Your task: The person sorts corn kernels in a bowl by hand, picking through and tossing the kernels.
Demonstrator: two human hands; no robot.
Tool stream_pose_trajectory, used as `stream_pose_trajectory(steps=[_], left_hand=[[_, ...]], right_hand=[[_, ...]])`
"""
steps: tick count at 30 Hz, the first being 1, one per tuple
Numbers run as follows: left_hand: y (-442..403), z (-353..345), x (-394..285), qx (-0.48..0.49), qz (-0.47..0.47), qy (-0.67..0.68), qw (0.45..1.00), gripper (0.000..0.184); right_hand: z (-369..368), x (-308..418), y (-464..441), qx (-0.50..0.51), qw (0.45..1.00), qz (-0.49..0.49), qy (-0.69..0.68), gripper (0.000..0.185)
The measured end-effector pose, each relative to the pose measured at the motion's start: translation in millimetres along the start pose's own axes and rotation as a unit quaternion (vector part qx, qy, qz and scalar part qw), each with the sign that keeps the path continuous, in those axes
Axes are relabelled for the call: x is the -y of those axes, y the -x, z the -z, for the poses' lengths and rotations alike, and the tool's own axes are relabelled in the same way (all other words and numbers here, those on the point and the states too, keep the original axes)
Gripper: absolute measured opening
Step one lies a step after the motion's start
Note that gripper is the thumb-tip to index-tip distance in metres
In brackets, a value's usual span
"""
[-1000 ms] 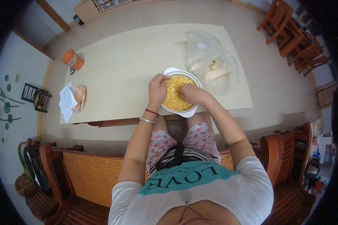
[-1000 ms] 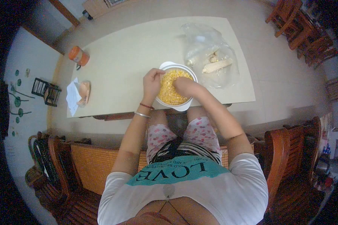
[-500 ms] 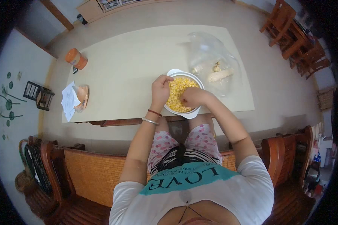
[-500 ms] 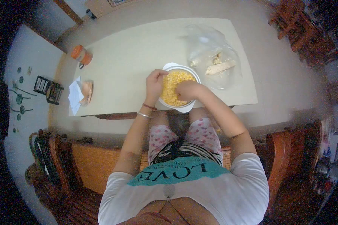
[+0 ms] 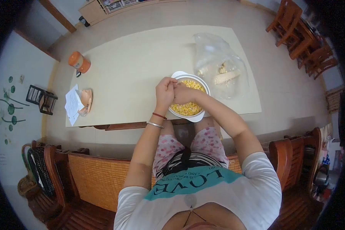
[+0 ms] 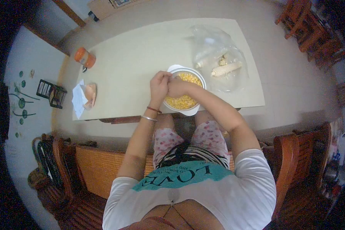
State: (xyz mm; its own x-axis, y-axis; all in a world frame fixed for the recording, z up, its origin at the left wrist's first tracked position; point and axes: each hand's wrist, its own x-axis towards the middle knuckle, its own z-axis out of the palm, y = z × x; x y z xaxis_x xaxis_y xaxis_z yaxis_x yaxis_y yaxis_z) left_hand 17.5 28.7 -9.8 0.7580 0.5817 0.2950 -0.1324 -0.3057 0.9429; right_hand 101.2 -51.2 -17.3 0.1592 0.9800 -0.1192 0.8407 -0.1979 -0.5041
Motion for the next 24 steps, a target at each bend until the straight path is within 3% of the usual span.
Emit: stream_pose_trajectory(steps=[1, 4, 7, 10, 13, 16, 22, 24], left_hand=[[0, 0, 7, 0.005, 0.009, -0.006, 1.0, 0.016], [0, 2, 6, 0.004, -0.019, -0.048, 0.999, 0.016], [1, 2, -2, 0.005, -0.031, -0.081, 0.996, 0.016], [1, 2, -1, 0.006, -0.044, -0.081, 0.996, 0.016], [0, 3, -1, 0.007, -0.061, -0.099, 0.993, 0.017], [-1, 2, 0, 0.01, -0.06, -0.098, 0.993, 0.016], [-1, 2, 12, 0.004, 0.01, -0.047, 0.999, 0.017], [-2, 1, 14, 0.001, -0.005, -0.054, 0.999, 0.017]], right_hand=[[-2, 1, 1, -0.019, 0.999, 0.008, -0.028, 0.031], [12, 0, 10, 0.122, 0.991, 0.055, 0.028, 0.028], [14, -11, 15, 0.089, 0.985, 0.146, 0.01, 0.024], [26, -9, 27, 0.051, 0.988, 0.124, 0.08, 0.019], [42, -21, 25, 0.087, 0.974, 0.079, 0.193, 0.023], [54, -16, 36, -0.001, 0.997, 0.059, 0.05, 0.022], [-6, -27, -2, -0.051, 0.979, 0.146, 0.13, 0.02], [-14, -13, -2, 0.001, 0.99, 0.116, 0.075, 0.022]])
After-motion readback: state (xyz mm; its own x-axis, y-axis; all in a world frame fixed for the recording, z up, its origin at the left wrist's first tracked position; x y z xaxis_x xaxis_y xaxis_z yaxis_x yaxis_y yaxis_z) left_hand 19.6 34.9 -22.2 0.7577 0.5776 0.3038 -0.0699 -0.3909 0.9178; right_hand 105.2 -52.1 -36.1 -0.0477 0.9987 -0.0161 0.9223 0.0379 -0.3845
